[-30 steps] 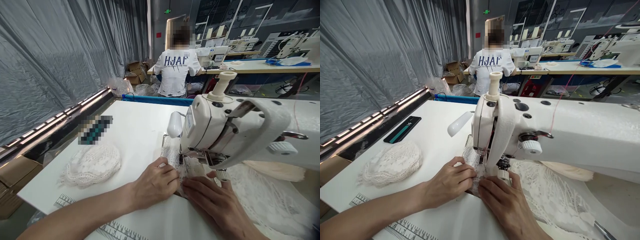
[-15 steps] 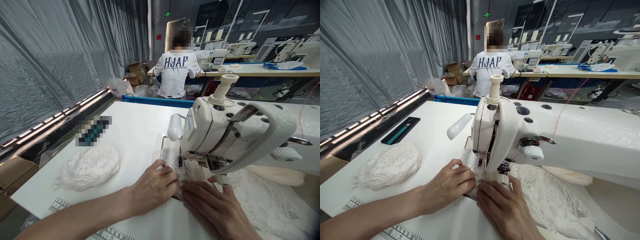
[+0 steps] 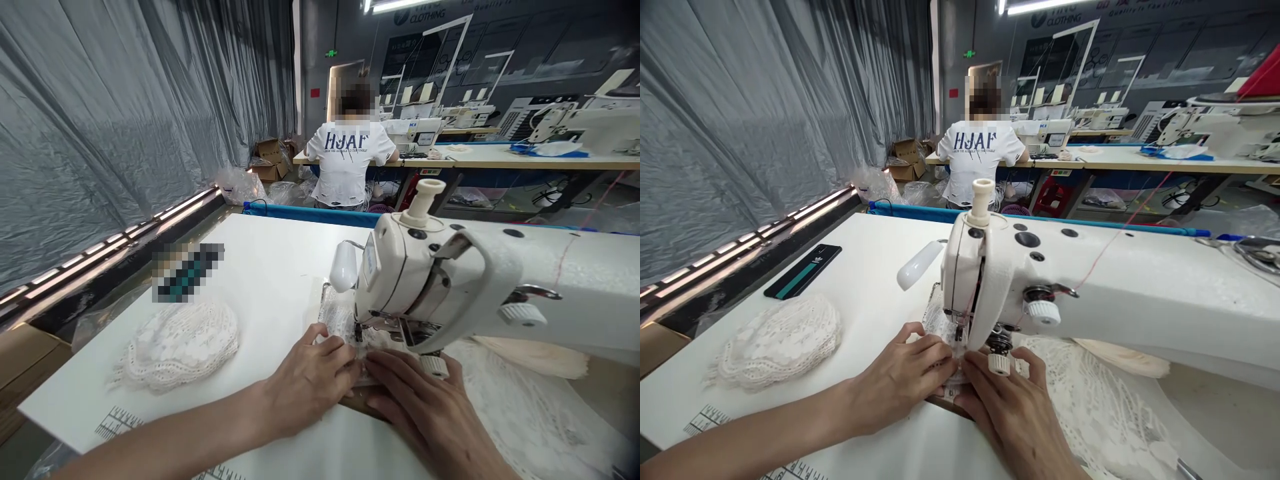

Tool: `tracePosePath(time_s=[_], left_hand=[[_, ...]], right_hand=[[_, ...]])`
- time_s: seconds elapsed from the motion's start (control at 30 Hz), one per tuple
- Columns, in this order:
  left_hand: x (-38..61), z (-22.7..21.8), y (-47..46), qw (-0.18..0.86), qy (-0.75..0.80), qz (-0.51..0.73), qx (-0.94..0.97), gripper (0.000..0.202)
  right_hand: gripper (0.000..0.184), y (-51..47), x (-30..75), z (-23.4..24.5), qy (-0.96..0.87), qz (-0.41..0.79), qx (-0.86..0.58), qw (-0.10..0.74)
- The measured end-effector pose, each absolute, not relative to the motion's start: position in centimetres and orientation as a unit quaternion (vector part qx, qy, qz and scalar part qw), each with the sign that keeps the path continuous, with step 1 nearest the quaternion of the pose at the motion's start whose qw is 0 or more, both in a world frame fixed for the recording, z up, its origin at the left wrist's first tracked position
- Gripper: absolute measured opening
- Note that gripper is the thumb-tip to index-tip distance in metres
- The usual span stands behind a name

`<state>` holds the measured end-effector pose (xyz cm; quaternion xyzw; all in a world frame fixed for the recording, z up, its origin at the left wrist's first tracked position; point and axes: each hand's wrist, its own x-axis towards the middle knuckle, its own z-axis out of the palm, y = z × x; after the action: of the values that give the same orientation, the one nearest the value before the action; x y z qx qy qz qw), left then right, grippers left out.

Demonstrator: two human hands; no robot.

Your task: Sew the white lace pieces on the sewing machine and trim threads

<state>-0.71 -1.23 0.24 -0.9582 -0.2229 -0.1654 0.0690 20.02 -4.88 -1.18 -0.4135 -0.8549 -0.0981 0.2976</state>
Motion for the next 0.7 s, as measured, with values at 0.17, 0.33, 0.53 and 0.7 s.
tracePosePath(time_s=[0.17,0.33,0.53,0.7], left_hand=[[-0.1,0.1,-0.5,0.084,-0.245,-0.166,-0.951,0.021],[0.0,-0.4,-0.5,0.083,-0.261,-0.165,-0.947,0.028],[-0.2,0.1,-1.2,0.116,-0.247,-0.171,-0.947,0.023],[-0.3,0.4,-1.5,0.126,-0.227,-0.203,-0.944,0.016]], right_hand=[[0.04,-4.1,20.4,-2.1,-0.842,-0.13,-0.436,0.291],[0.036,-3.7,21.2,-2.2,-0.872,-0.159,-0.403,0.226],[0.034,-4.4,21.1,-1.5,-0.854,-0.113,-0.409,0.303],[0.042,-4.7,21.5,-0.7,-0.833,-0.092,-0.438,0.325]])
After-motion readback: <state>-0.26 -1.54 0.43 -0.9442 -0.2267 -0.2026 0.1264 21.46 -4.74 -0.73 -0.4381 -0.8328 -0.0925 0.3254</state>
